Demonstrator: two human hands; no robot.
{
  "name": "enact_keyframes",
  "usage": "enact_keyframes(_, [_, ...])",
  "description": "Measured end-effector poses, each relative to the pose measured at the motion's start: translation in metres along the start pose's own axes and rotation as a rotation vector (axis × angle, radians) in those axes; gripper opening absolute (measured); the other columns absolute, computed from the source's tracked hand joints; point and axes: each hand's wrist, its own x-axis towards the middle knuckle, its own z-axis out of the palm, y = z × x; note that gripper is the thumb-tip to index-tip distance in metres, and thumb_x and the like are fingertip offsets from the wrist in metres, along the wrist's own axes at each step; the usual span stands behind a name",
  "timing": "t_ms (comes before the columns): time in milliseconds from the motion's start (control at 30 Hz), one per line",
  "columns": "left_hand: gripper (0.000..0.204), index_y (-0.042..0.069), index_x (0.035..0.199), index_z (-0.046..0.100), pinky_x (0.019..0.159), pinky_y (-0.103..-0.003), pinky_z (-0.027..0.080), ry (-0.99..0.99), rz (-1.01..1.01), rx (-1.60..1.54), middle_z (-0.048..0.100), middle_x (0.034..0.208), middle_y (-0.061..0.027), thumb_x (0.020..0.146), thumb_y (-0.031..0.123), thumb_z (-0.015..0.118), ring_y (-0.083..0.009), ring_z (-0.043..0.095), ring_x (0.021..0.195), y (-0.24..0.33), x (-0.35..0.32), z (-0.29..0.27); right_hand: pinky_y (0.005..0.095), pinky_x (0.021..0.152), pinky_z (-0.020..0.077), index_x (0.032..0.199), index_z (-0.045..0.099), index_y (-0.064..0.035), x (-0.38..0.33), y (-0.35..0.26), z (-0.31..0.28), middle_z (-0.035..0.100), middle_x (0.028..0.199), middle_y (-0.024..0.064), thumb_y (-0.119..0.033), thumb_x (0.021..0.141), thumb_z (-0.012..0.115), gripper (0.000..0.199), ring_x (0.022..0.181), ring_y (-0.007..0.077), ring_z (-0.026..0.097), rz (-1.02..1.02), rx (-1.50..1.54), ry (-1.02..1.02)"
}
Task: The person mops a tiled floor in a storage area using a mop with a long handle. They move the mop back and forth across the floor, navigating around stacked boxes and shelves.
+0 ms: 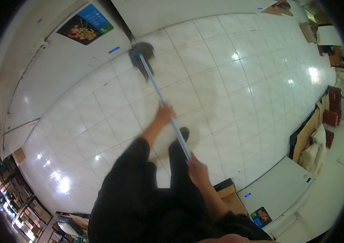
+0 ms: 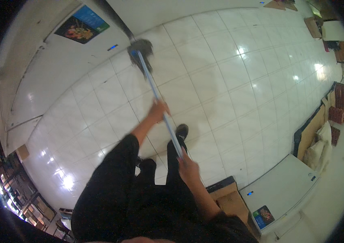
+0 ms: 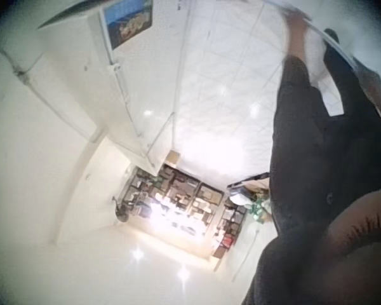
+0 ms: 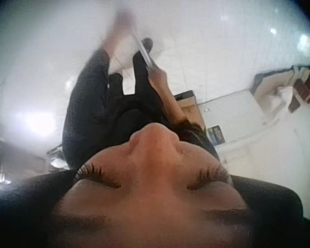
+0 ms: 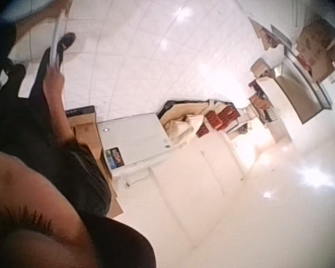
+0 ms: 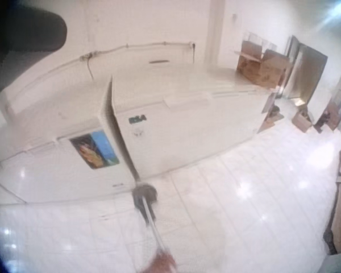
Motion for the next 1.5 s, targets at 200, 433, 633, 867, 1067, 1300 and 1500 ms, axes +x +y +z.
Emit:
enact_keyframes(200, [0.046,0.022,0.092,0.08,0.105,-0.077,0.03,-0.626,0.148,0.407,0.073,0.104,-0.004,0.051,0.039,0.094,-0.0307,0.063,0.114,0.037,0.034,0.015,0.0525,0.065,0.0512,0.147,0.048,-0.0144,-0.029,0.03,-0.039,0.066,0.084,0.0295,-0.023,0.099,0.061,0.051,0.078,0.0506,0.064,0.054,0.028,-0.07])
enact_keyframes(433, [0.023,0.027,0.101,0.076,0.096,-0.094,-0.003,-0.604,0.219,-0.311,0.069,0.094,0.0016,0.084,0.014,0.066,-0.0203,0.06,0.109,0.329,-0.145,0.088,0.0448,0.076,0.0512,0.156,0.037,-0.0164,-0.273,0.101,-0.151,0.066,0.103,0.0267,-0.021,0.102,0.057,0.057,0.087,0.0379,0.067,0.403,-0.01,-0.272])
enact_keyframes(633, [0.023,0.027,0.098,0.076,0.103,-0.09,0.007,-0.305,0.251,0.024,0.064,0.085,0.0018,0.091,0.017,0.056,-0.0216,0.059,0.103,0.233,-0.088,0.075,0.0414,0.085,0.0515,0.155,0.038,-0.0151,-0.194,0.066,-0.124,0.065,0.12,0.0251,-0.014,0.102,0.056,0.056,0.103,0.0358,0.067,0.21,0.043,-0.16])
enact_keyframes(867, [0.019,0.027,0.086,0.077,0.11,-0.083,0.004,-0.139,0.144,0.118,0.069,0.085,0.003,0.082,0.016,0.062,-0.0253,0.058,0.105,0.036,0.093,-0.031,0.0366,0.076,0.0511,0.151,0.046,-0.0202,0.025,-0.012,-0.103,0.064,0.087,0.0266,-0.017,0.104,0.053,0.048,0.078,0.0378,0.065,0.277,0.144,-0.223])
enact_keyframes(1067, [0.028,0.026,0.095,0.076,0.105,-0.087,-0.006,-0.519,0.192,-0.194,0.071,0.093,-0.0017,0.078,0.008,0.062,-0.0281,0.058,0.119,0.235,-0.01,0.025,0.0354,0.087,0.0514,0.155,0.041,-0.022,-0.142,0.026,-0.17,0.068,0.117,0.0221,-0.01,0.101,0.055,0.056,0.106,0.0306,0.068,0.345,0.111,-0.184])
enact_keyframes(1300, [0.008,0.02,0.077,0.069,0.099,-0.092,0.009,-0.25,0.39,0.009,0.062,0.071,-0.0039,0.081,0.016,0.063,-0.022,0.064,0.091,0.202,0.029,0.025,0.0359,0.077,0.0525,0.155,0.041,-0.019,-0.097,-0.013,-0.16,0.068,0.103,0.0237,-0.003,0.1,0.054,0.059,0.09,0.0313,0.07,0.273,0.04,-0.092])
enact_keyframes(1500, [0.019,0.017,0.072,0.065,0.097,-0.061,0.038,-0.018,0.178,0.123,0.064,0.077,-0.0035,0.09,0.024,0.06,-0.0261,0.063,0.087,-0.017,0.196,-0.041,0.0422,0.067,0.0517,0.157,0.033,-0.0326,0.103,-0.055,-0.113,0.063,0.082,0.0295,-0.015,0.104,0.051,0.059,0.075,0.0419,0.069,0.157,0.241,-0.117])
